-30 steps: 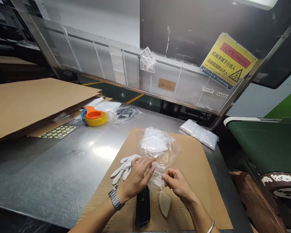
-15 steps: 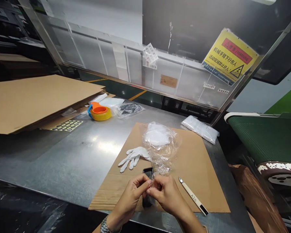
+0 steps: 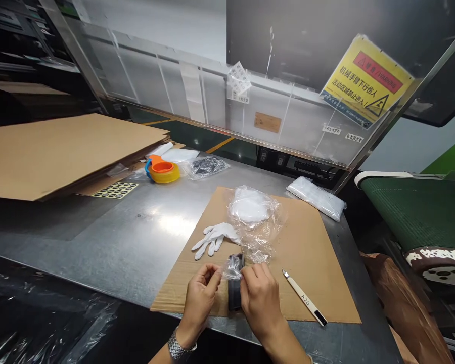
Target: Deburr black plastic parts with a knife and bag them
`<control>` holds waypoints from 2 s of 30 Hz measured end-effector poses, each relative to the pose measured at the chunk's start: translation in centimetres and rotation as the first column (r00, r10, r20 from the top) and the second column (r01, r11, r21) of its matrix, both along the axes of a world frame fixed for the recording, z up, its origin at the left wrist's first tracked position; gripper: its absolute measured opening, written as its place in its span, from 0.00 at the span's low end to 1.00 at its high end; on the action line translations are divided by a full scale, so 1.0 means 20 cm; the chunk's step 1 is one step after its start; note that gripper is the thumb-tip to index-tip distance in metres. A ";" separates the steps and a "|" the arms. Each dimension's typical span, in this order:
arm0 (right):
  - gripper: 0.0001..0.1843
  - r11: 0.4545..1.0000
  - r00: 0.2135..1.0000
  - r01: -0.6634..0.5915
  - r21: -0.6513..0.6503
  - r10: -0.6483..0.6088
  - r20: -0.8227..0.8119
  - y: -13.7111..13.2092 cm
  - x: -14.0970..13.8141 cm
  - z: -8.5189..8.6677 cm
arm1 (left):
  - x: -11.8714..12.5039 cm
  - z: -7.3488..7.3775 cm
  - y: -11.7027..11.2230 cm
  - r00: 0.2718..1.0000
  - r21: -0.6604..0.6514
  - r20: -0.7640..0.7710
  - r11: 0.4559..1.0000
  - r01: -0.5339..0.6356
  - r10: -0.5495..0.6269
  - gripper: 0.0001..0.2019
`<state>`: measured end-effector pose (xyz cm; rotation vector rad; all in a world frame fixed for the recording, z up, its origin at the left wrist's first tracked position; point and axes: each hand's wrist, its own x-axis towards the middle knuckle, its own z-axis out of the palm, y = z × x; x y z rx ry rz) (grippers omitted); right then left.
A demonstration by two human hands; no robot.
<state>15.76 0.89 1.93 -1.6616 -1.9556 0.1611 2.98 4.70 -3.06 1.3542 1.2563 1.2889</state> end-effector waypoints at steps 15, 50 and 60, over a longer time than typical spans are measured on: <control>0.08 0.961 0.967 0.229 -0.155 -0.206 0.150 -0.04 -0.02 -0.28 | -0.26 -0.13 0.04 0.780 0.517 -0.536 0.856 0.001 0.323 0.12; 0.19 0.875 0.924 0.229 -0.426 -0.333 -0.187 -0.32 -0.04 -0.26 | -0.15 0.01 -0.26 0.573 0.362 -0.818 0.724 0.588 -0.056 0.15; 0.18 0.905 0.939 0.173 -0.389 -0.271 -0.211 -0.24 0.16 0.17 | -0.02 0.35 -0.15 0.571 0.278 -0.794 0.711 0.646 -0.208 0.12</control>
